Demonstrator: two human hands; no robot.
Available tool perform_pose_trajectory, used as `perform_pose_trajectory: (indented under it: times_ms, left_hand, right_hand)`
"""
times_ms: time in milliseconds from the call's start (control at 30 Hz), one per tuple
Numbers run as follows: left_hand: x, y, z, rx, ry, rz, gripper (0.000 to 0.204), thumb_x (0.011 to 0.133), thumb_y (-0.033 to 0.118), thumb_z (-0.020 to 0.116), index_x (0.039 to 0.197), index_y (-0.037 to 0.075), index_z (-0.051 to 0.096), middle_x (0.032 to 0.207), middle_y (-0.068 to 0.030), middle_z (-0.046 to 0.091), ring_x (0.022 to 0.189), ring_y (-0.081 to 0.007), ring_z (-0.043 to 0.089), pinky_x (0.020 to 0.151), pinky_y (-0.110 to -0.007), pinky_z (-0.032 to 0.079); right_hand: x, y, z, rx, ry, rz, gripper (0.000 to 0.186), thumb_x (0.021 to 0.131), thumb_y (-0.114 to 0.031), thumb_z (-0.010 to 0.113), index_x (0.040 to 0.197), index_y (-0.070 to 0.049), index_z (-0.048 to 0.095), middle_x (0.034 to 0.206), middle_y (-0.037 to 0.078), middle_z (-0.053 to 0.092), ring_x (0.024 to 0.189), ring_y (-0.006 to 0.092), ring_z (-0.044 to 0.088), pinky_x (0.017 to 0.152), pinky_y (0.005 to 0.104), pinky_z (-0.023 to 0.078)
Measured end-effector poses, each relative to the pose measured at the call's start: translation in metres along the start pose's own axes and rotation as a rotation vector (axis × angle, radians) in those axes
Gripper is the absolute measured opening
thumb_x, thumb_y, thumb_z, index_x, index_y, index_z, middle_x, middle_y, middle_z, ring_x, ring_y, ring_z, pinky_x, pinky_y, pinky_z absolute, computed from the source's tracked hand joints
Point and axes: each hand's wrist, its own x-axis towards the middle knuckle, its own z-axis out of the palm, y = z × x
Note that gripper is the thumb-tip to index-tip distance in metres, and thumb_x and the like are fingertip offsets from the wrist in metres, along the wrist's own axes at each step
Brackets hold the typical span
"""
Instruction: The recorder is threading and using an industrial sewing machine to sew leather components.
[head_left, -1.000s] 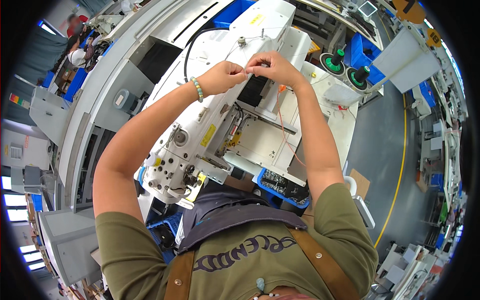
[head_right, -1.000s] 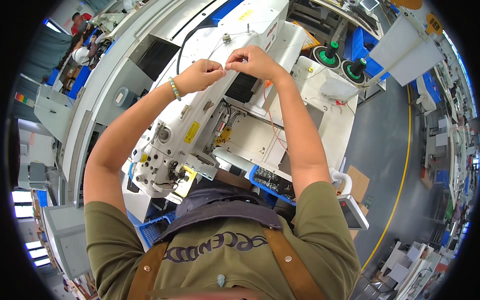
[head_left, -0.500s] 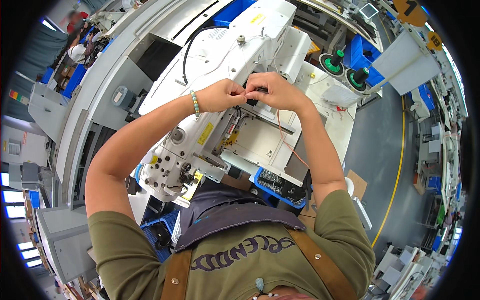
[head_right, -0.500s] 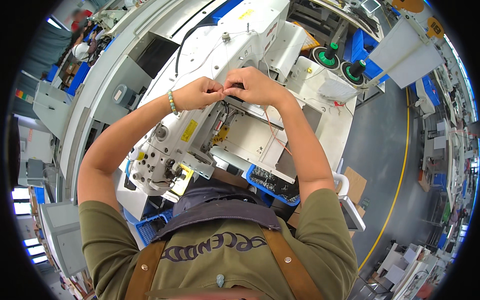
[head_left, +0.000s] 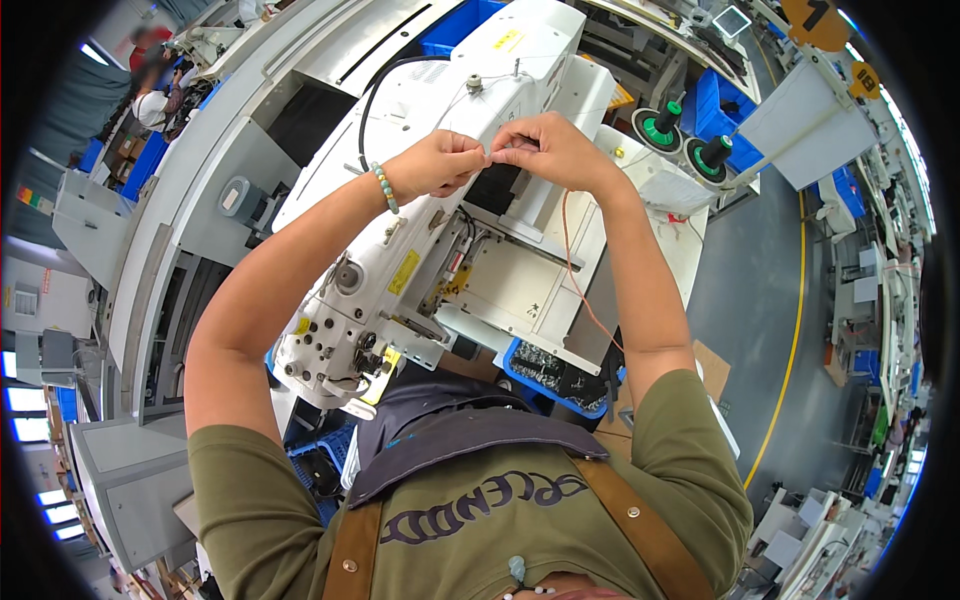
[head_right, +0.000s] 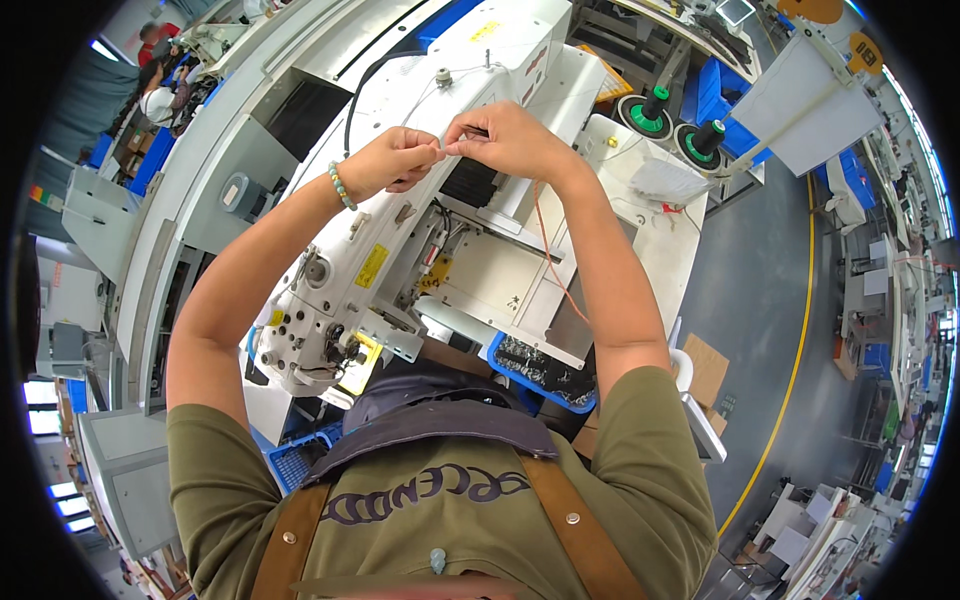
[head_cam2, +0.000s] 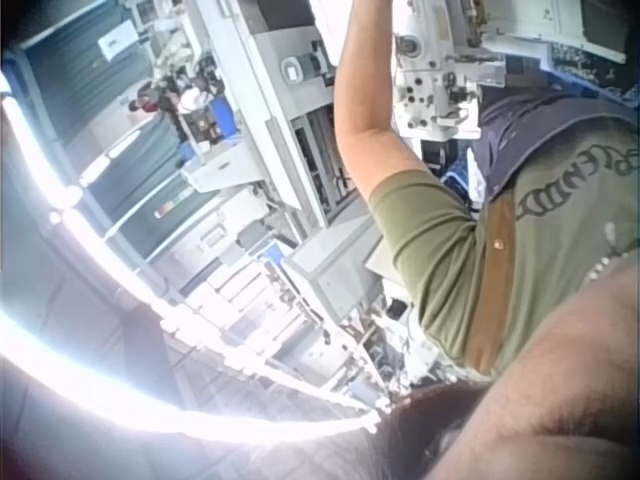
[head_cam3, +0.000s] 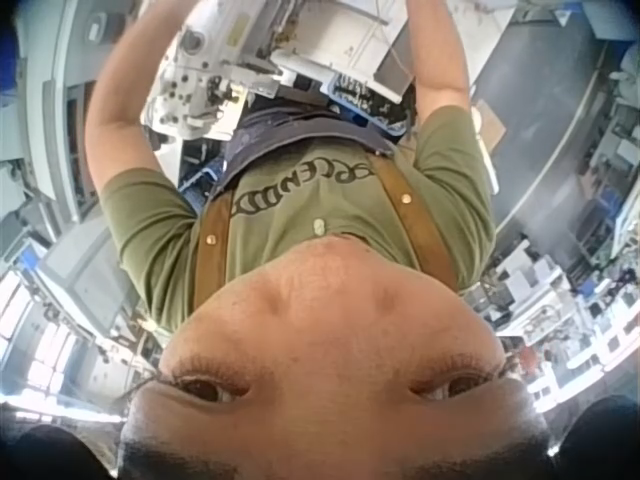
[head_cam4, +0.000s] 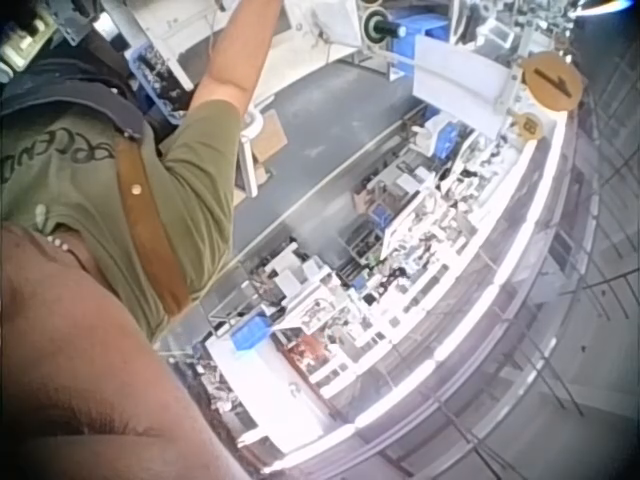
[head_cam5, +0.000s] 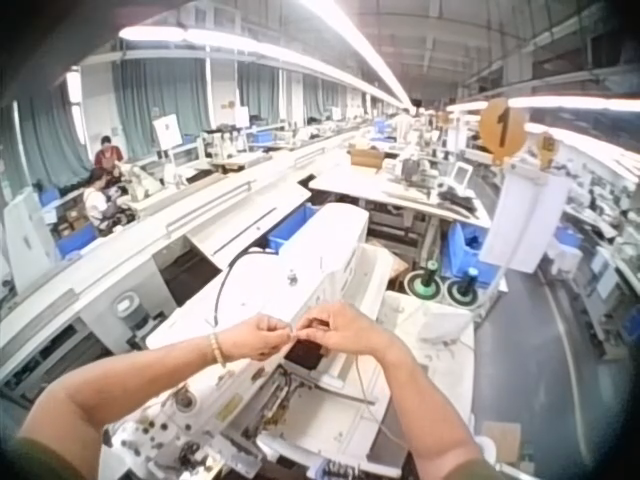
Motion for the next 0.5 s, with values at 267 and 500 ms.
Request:
perform_pose_trajectory:
  times_ms: [267, 500]
  left_hand:
    - [-0.006, -0.005, 0.003, 0.141, -0.093, -0.069, 0.023, 0.101, 0.026, 0.061, 0.083, 0.012, 0.061, 0.061, 0.0093, 0.042, 0.048, -0.0015, 0.032, 0.044, -0.021, 0.026]
    - [-0.012, 0.005, 0.01, 0.196, -0.215, -0.054, 0.029, 0.101, 0.026, 0.059, 0.077, 0.011, 0.062, 0.06, 0.01, 0.044, 0.051, -0.0013, 0.034, 0.046, -0.021, 0.03]
  right_hand:
    - [-0.014, -0.007, 0.009, -0.108, -0.06, -0.057, 0.009, 0.085, -0.009, 0.068, 0.09, -0.003, 0.072, 0.066, 0.005, 0.062, 0.059, 0.0137, 0.049, 0.058, 0.0299, 0.041]
    - [-0.028, -0.023, 0.004, -0.188, -0.108, -0.09, 0.007, 0.082, -0.007, 0.067, 0.087, -0.002, 0.07, 0.067, 0.008, 0.063, 0.056, 0.016, 0.049, 0.056, 0.0299, 0.04]
